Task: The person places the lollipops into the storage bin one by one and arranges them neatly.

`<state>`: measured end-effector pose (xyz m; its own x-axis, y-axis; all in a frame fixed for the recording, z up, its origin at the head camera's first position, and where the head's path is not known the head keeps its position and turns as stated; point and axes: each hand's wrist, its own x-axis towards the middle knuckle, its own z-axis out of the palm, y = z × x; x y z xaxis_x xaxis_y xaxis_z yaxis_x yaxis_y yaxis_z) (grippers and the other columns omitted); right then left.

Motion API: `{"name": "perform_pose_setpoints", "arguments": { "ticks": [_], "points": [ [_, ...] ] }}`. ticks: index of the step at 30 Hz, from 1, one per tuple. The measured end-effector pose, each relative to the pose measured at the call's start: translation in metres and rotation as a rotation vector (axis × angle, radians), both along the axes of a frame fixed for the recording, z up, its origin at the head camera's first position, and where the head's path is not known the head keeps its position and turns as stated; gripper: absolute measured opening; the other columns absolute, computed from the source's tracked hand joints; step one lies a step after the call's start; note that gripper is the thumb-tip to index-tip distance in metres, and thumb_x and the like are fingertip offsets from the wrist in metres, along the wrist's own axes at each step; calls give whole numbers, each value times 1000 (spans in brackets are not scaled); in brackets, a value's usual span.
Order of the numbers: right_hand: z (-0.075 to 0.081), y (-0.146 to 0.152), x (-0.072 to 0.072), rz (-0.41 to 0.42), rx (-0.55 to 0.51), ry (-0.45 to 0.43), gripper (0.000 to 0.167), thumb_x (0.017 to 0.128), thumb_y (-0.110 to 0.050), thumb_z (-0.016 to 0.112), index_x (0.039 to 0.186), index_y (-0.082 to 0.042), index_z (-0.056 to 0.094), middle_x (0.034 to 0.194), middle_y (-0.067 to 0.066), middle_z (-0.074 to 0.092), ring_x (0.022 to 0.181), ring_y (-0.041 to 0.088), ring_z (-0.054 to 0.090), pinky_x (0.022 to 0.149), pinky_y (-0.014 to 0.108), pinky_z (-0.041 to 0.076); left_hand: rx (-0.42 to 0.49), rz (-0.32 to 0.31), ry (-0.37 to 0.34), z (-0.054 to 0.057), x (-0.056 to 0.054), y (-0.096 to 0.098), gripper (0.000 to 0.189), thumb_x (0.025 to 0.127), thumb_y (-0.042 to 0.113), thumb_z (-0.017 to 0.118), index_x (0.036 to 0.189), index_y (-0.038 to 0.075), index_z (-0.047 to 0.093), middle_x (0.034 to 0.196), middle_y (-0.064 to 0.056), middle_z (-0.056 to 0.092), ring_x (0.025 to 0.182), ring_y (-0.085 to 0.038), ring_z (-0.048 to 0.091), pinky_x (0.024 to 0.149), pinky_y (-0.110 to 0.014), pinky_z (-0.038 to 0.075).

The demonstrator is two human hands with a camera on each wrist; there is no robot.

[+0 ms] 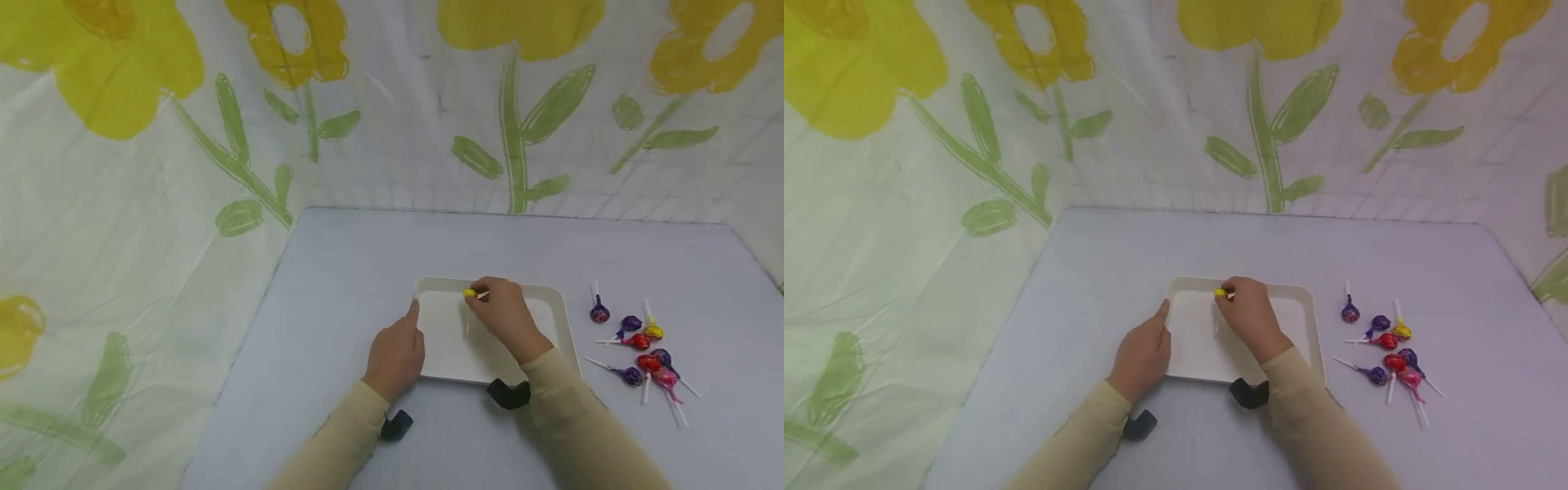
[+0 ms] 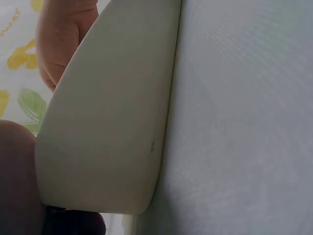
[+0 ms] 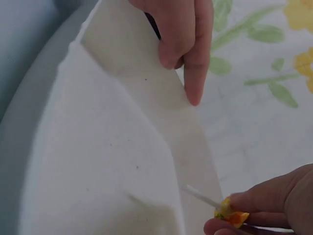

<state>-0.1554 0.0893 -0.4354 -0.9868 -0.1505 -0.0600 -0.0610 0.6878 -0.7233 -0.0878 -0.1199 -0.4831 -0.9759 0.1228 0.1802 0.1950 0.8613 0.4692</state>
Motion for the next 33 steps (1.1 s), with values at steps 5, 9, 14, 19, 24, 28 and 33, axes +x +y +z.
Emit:
{"name": "perform_pose_setpoints", "arguments": {
  "ticks": [5,9,14,19,24,28,33],
  "points": [
    [-2,-11,-5,17,2,19,29,99,-12,70,123,4,73,122,21,71,106,35,71,79,40,59,9,-2,-1,1,0,-1,50,104,12,48,152,-3,52,101,-15,75,61,-16,51,62,-37,51],
    [-3,-20,-10,25,-12,32,28,98,-12,72,120,4,75,117,20,74,103,34,72,79,41,60,-5,7,-4,1,-1,-2,51,104,12,48,153,-2,51,104,-16,76,66,-19,58,65,-40,54],
    [-8,-31,-13,33,-9,24,28,97,-13,73,118,5,76,116,20,75,104,34,72,83,44,60,-3,3,-13,2,-1,-3,51,104,13,48,153,-1,51,116,-16,75,75,-24,67,70,-42,56],
    [-10,-38,-15,53,-11,21,28,95,-13,74,116,6,76,115,21,75,106,35,72,88,46,58,2,-4,-16,3,-1,-3,51,104,13,49,153,-2,51,115,-17,76,67,-19,61,66,-40,55],
    [-8,-43,-17,73,3,7,29,96,-13,74,118,5,76,115,20,75,107,34,71,89,46,58,-9,4,-36,2,-2,-2,51,105,13,49,154,-1,50,106,-16,76,61,-15,50,60,-35,50],
    [-9,-47,-19,82,7,13,29,96,-13,75,118,5,76,115,19,76,108,33,71,91,46,57,-2,-1,-34,2,-2,-2,51,105,13,49,154,-1,50,92,-14,73,57,-15,46,55,-32,43],
    [-12,-52,-22,87,-5,24,28,95,-12,76,117,5,77,115,19,76,108,32,71,91,45,57,16,-12,-28,3,-2,-3,51,104,11,49,154,-2,50,83,-11,68,55,-14,40,52,-30,38]
  ]
}}
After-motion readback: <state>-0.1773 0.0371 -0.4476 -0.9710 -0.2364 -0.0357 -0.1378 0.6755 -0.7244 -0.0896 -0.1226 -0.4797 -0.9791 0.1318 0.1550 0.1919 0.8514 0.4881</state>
